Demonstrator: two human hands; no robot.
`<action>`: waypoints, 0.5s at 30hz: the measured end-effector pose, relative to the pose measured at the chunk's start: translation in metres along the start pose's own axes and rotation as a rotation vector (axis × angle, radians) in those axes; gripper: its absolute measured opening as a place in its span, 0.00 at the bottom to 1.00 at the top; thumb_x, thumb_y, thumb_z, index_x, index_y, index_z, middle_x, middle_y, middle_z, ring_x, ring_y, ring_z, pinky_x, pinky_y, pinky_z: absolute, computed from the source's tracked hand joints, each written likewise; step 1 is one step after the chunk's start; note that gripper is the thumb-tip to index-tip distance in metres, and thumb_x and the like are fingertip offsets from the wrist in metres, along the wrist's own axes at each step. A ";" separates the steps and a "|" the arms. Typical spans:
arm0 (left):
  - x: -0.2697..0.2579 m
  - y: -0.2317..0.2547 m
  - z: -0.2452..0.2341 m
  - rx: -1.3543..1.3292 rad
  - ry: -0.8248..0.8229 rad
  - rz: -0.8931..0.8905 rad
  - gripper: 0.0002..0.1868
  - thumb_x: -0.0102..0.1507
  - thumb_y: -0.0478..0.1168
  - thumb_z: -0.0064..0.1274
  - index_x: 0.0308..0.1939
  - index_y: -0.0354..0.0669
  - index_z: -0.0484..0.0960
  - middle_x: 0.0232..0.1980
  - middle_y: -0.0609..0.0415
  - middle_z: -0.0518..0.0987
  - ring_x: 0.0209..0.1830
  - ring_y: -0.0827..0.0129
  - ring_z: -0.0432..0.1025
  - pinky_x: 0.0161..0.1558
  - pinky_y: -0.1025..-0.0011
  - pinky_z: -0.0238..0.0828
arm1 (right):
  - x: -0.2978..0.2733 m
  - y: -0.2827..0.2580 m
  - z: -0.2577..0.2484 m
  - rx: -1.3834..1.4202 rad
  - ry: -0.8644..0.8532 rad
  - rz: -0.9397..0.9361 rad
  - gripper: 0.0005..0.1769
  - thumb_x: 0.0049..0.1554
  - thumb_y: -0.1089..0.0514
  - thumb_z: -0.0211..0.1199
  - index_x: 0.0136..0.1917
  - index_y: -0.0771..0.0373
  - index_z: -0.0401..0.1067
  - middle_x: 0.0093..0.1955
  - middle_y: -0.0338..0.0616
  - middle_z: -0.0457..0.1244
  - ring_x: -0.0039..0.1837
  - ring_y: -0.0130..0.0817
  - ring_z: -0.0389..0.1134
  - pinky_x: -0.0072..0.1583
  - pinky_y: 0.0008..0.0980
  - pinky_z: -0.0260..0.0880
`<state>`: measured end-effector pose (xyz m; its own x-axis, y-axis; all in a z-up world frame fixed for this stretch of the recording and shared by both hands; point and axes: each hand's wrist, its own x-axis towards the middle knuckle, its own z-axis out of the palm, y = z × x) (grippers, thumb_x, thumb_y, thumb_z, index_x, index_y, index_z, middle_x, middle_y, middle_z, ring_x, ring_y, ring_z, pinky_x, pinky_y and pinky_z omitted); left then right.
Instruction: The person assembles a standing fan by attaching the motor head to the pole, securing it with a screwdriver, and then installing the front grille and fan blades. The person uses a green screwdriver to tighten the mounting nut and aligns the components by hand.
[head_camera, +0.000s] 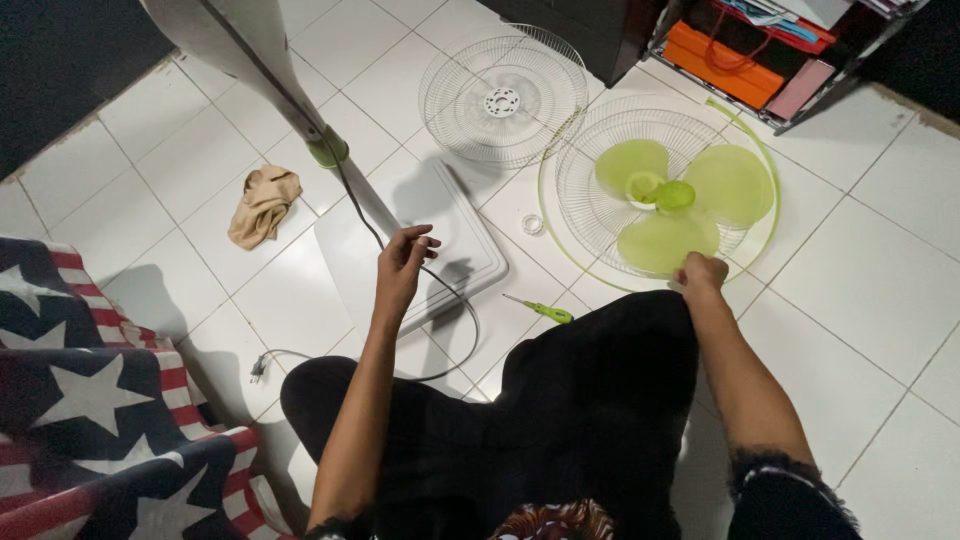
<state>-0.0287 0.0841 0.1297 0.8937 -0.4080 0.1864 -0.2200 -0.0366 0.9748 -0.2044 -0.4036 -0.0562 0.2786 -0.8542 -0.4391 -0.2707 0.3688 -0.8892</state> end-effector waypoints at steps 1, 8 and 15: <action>-0.001 0.000 -0.001 0.012 -0.001 0.015 0.14 0.72 0.38 0.47 0.58 0.35 0.78 0.44 0.50 0.83 0.44 0.70 0.77 0.47 0.72 0.74 | -0.001 0.000 -0.002 -0.084 0.009 -0.021 0.19 0.58 0.60 0.60 0.58 0.77 0.71 0.48 0.55 0.68 0.41 0.43 0.69 0.39 0.41 0.69; -0.005 0.016 -0.005 0.120 0.137 0.136 0.12 0.70 0.35 0.49 0.56 0.35 0.77 0.38 0.54 0.80 0.37 0.74 0.75 0.40 0.74 0.74 | -0.012 -0.001 0.021 -0.592 0.433 -0.495 0.45 0.48 0.56 0.72 0.69 0.80 0.53 0.67 0.68 0.47 0.66 0.66 0.53 0.64 0.57 0.56; 0.046 0.054 -0.055 0.201 0.534 0.623 0.19 0.71 0.35 0.57 0.62 0.40 0.66 0.45 0.56 0.68 0.41 0.75 0.63 0.46 0.76 0.63 | -0.016 -0.015 0.105 -0.527 0.044 -1.066 0.29 0.55 0.62 0.67 0.68 0.65 0.61 0.63 0.59 0.60 0.68 0.55 0.60 0.68 0.50 0.61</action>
<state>0.0224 0.1134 0.1976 0.6393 0.0773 0.7650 -0.7543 -0.1299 0.6435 -0.1081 -0.3575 -0.0491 0.5641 -0.6544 0.5036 -0.2702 -0.7226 -0.6363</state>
